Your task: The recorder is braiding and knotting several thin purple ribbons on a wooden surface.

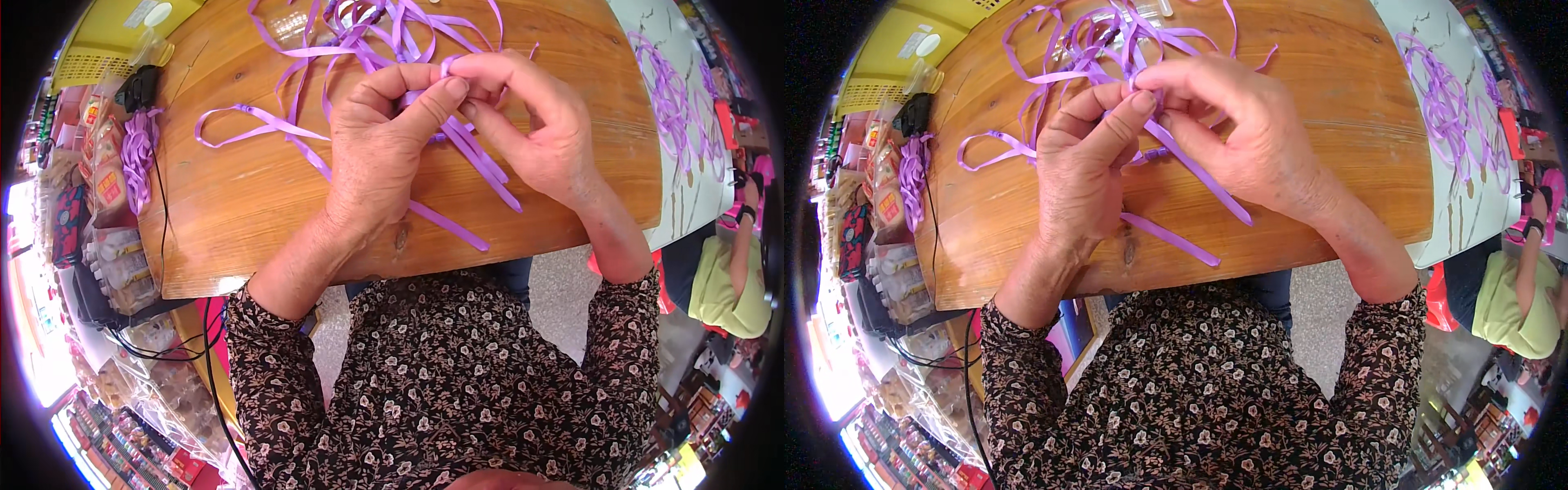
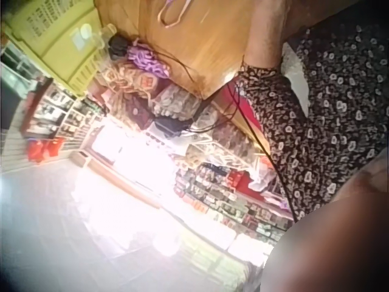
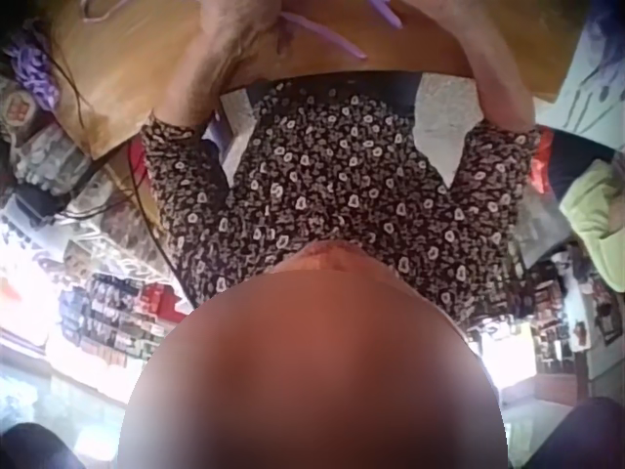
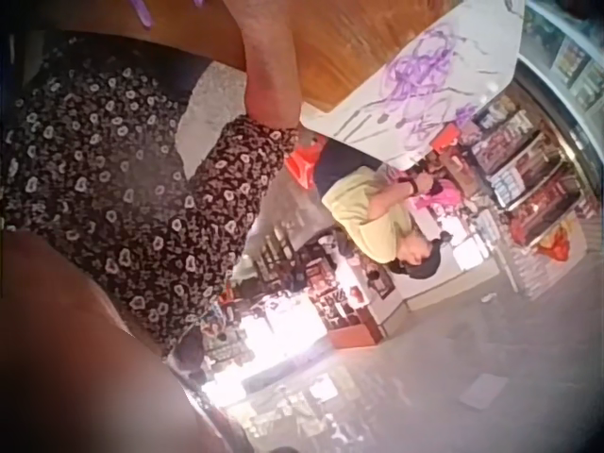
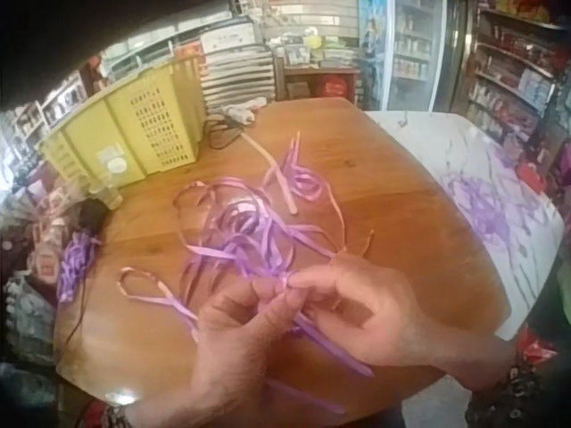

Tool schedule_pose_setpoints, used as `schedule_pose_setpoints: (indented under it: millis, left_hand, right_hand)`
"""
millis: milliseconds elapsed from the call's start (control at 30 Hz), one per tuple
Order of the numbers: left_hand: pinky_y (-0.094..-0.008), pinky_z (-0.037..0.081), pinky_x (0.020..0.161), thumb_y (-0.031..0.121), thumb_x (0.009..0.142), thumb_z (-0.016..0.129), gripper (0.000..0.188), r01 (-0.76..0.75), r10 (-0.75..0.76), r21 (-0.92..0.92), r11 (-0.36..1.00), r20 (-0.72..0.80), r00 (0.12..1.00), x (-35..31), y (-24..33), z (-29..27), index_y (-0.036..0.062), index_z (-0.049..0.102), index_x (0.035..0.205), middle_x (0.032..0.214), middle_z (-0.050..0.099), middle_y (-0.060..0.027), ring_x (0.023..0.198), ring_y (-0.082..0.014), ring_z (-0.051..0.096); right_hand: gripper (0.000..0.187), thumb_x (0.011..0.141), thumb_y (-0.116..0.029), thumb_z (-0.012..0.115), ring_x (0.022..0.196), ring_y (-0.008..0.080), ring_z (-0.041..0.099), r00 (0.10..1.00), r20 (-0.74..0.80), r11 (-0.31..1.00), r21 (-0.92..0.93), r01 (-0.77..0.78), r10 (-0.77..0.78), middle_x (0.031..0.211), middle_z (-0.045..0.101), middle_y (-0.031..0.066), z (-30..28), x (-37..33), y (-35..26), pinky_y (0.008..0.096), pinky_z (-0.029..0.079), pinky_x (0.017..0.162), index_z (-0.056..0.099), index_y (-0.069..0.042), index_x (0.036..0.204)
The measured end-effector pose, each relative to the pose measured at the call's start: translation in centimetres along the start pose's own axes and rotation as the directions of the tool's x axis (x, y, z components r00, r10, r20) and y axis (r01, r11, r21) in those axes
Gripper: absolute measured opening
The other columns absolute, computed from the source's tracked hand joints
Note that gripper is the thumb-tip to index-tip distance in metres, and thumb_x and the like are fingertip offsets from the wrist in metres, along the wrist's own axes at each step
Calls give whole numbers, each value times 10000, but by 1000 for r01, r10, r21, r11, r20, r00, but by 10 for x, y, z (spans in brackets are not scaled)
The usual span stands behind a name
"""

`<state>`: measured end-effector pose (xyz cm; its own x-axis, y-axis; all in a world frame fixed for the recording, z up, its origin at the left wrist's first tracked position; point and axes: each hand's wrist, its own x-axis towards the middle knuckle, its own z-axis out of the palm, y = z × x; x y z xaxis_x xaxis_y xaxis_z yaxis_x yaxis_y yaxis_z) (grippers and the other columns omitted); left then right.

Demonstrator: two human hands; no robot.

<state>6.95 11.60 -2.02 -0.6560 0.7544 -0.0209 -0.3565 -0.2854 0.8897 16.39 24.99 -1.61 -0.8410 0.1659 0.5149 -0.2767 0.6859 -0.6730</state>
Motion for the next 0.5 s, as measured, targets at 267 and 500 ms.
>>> schedule_pose_setpoints:
  millis: [267,500]
  left_hand:
    - [-156,393,585,111,831,638,112,134,-130,-62,989,57,990,1,4,-4,11,641,882,789,619,-1,680,-25,522]
    - [-158,234,433,117,828,634,89,169,-169,44,985,0,986,7,-5,-11,29,645,836,626,533,60,476,2,328]
  right_hand:
    - [290,834,37,562,845,88,536,900,223,694,577,-431,374,886,586,22,-6,3,1,219,437,710,550,5,1122]
    - [275,743,75,616,749,165,556,984,13,965,-195,178,-179,837,588,56,0,4,13,258,450,660,636,-13,1003]
